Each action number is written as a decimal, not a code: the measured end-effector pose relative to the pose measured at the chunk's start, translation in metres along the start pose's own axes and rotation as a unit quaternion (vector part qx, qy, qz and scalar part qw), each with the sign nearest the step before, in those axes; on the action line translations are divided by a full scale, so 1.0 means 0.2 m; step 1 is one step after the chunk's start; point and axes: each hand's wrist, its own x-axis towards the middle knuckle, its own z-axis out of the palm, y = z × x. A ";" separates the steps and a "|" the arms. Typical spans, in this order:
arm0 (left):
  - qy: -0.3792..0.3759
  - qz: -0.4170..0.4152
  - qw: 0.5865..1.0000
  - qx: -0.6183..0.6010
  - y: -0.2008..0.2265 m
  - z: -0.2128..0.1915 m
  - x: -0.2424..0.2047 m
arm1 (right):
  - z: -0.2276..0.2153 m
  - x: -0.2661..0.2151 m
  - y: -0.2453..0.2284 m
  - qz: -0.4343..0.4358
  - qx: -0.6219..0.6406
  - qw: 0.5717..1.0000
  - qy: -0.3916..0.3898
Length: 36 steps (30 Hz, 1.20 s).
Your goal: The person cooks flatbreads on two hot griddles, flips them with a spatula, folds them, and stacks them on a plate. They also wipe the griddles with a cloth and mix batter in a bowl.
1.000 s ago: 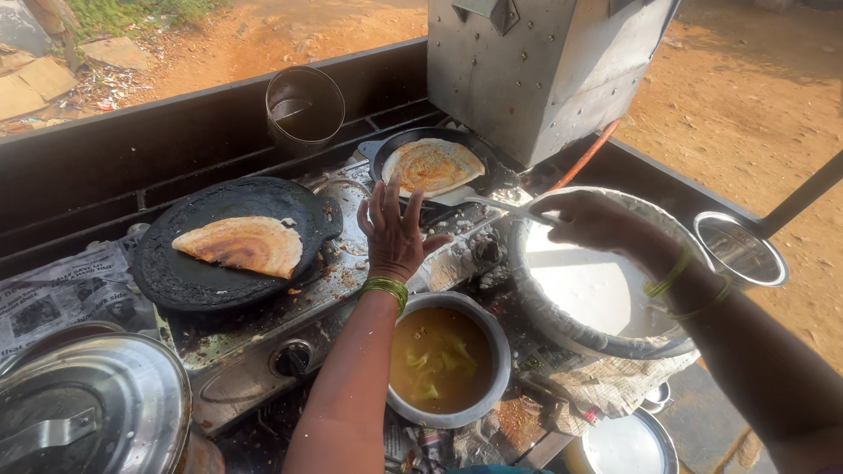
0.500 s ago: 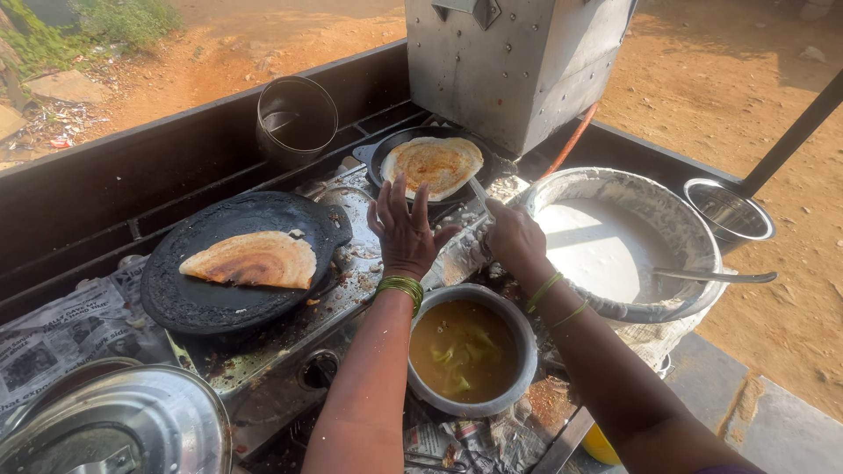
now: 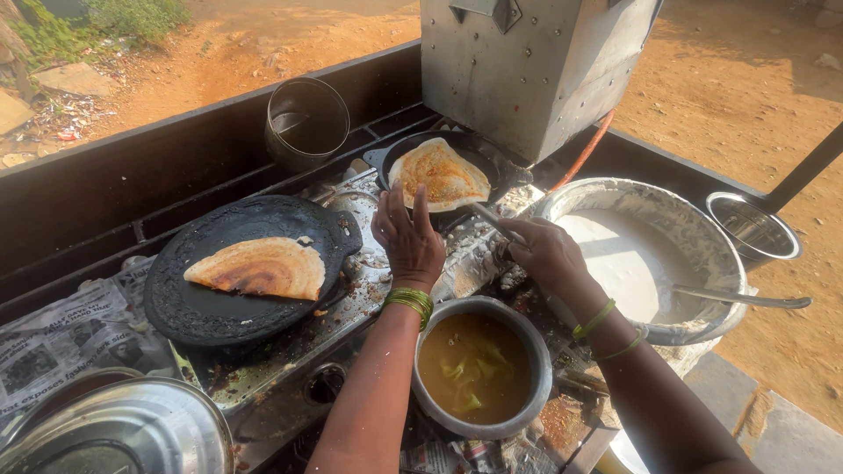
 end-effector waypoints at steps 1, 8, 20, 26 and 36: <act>0.014 0.008 1.000 -0.004 0.00 0.00 0.01 | -0.04 -0.01 0.00 0.012 0.007 1.000 -0.007; -0.133 0.010 0.991 0.033 -0.06 0.01 0.05 | -0.34 0.02 0.08 0.061 -0.040 0.989 -0.127; -0.174 0.035 0.984 0.001 -0.01 0.05 0.22 | -0.50 0.10 0.15 0.119 -0.206 0.971 -0.004; -0.164 0.031 0.983 -0.071 0.10 -0.06 0.16 | -0.48 -0.11 0.13 0.055 -0.202 0.968 0.140; -0.077 -0.101 0.986 -0.109 0.05 -0.87 -0.10 | -0.22 -0.79 0.11 0.007 0.028 0.977 -0.209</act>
